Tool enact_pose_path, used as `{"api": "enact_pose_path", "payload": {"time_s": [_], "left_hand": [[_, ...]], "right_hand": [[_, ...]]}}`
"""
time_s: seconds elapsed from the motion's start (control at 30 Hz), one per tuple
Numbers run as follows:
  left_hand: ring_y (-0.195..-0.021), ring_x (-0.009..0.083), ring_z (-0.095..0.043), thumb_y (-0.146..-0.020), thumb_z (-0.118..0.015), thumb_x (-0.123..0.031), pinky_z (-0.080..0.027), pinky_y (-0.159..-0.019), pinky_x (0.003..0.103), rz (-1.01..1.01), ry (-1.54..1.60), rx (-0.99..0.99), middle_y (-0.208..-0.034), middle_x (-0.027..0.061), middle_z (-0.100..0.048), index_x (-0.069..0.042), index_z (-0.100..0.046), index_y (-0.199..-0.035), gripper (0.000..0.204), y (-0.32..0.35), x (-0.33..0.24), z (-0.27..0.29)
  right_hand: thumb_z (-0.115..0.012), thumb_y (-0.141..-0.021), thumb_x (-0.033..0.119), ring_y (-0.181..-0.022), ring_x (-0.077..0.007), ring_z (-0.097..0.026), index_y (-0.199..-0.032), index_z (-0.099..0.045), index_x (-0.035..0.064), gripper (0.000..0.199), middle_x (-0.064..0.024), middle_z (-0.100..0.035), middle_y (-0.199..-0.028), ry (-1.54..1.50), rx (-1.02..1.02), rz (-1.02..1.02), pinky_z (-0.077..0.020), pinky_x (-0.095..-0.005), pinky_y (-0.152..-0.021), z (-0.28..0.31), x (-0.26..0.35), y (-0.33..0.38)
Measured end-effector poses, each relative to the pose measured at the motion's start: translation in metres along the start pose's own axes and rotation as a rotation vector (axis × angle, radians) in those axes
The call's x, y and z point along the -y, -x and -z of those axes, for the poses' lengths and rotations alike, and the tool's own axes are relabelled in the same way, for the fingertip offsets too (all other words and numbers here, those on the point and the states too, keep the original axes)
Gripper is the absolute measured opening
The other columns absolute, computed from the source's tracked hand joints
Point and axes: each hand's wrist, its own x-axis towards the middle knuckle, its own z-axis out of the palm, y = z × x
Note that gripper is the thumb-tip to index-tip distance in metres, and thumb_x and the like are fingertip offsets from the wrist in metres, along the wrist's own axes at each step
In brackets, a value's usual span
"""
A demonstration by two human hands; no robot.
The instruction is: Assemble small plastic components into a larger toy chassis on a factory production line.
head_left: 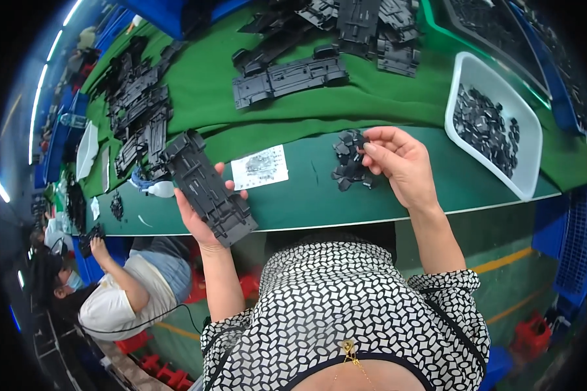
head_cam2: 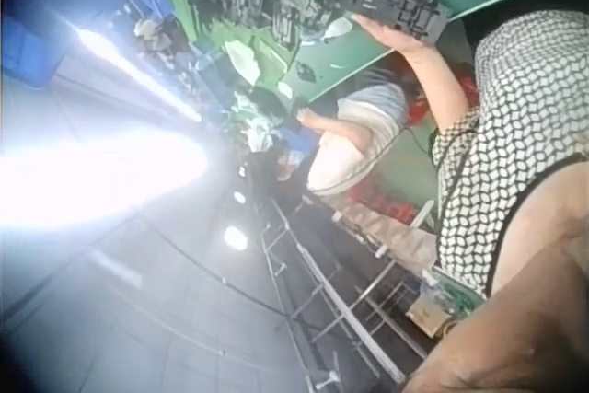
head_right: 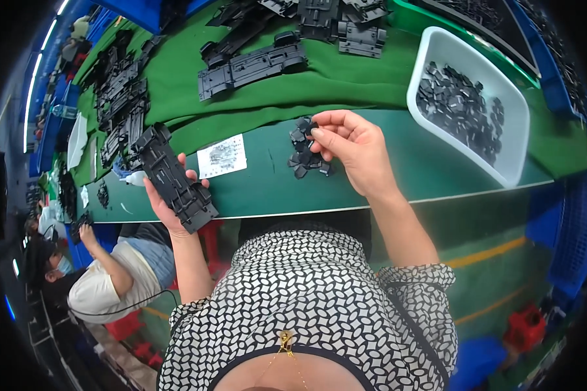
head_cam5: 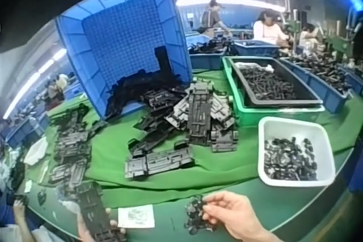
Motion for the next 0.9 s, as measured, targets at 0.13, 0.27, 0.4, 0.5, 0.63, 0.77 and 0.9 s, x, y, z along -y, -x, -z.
{"api": "enact_pose_path", "payload": {"time_s": [0.13, 0.27, 0.4, 0.5, 0.63, 0.77, 0.9], "left_hand": [[-0.105, 0.0316, -0.057, -0.094, -0.038, -0.058, -0.043, -0.090, 0.061, 0.038, -0.027, -0.044, -0.139, 0.0169, -0.044, 0.001, -0.031, -0.141, 0.075, -0.002, 0.003, -0.007], [-0.105, 0.0319, -0.057, -0.094, -0.038, -0.057, -0.044, -0.090, 0.060, 0.026, -0.052, -0.055, -0.139, 0.0164, -0.044, 0.001, -0.032, -0.141, 0.074, -0.009, 0.004, -0.009], [-0.098, 0.0340, -0.062, -0.095, -0.038, -0.057, -0.046, -0.086, 0.064, -0.040, -0.080, -0.144, -0.131, 0.0196, -0.051, -0.006, -0.035, -0.140, 0.069, 0.003, -0.009, -0.018], [-0.095, 0.0420, -0.064, -0.092, -0.039, -0.060, -0.051, -0.082, 0.062, -0.043, -0.001, -0.159, -0.128, 0.0247, -0.051, -0.002, -0.037, -0.138, 0.073, 0.008, -0.012, -0.020], [-0.103, 0.0424, -0.061, -0.094, -0.039, -0.057, -0.050, -0.086, 0.061, 0.011, 0.081, -0.082, -0.133, 0.0261, -0.047, -0.005, -0.035, -0.141, 0.071, -0.010, -0.002, -0.018], [-0.106, 0.0437, -0.059, -0.095, -0.035, -0.057, -0.046, -0.090, 0.063, 0.009, 0.157, -0.024, -0.134, 0.0287, -0.045, -0.004, -0.033, -0.142, 0.071, 0.002, -0.003, -0.007], [-0.107, 0.0434, -0.058, -0.097, -0.032, -0.056, -0.045, -0.094, 0.060, 0.019, 0.180, -0.011, -0.137, 0.0292, -0.041, -0.005, -0.028, -0.146, 0.070, 0.004, -0.001, -0.010]], "right_hand": [[-0.064, -0.087, 0.001, -0.074, -0.0092, -0.061, -0.112, -0.058, -0.0053, 0.026, -0.0062, -0.064, -0.089, -0.035, 0.027, 0.020, -0.0475, -0.0197, -0.060, 0.000, 0.012, 0.006], [-0.063, -0.088, 0.001, -0.073, -0.0088, -0.060, -0.110, -0.060, -0.0044, 0.022, -0.0059, -0.063, -0.088, -0.105, 0.076, -0.011, -0.0466, -0.0198, -0.060, 0.006, 0.014, 0.005], [-0.060, -0.089, 0.000, -0.071, -0.0130, -0.058, -0.101, -0.060, -0.0044, 0.013, -0.0101, -0.063, -0.087, -0.248, 0.115, -0.051, -0.0452, -0.0238, -0.060, -0.009, 0.019, 0.009], [-0.058, -0.088, -0.002, -0.070, -0.0142, -0.057, -0.096, -0.059, -0.0045, 0.009, -0.0112, -0.062, -0.088, -0.246, 0.155, -0.070, -0.0429, -0.0235, -0.058, -0.011, 0.014, 0.018], [-0.054, -0.093, 0.006, -0.065, -0.0138, -0.049, -0.097, -0.053, 0.0005, 0.007, -0.0072, -0.054, -0.080, -0.203, 0.202, -0.113, -0.0385, -0.0246, -0.058, 0.003, 0.011, 0.025], [-0.056, -0.091, 0.004, -0.066, -0.0140, -0.053, -0.094, -0.054, -0.0001, 0.006, -0.0079, -0.057, -0.076, -0.165, 0.242, -0.235, -0.0431, -0.0255, -0.059, -0.011, 0.011, 0.033], [-0.055, -0.094, 0.008, -0.063, -0.0107, -0.050, -0.094, -0.054, 0.0017, 0.006, -0.0049, -0.056, -0.075, -0.148, 0.322, -0.210, -0.0401, -0.0225, -0.057, -0.006, 0.006, 0.029]]}}
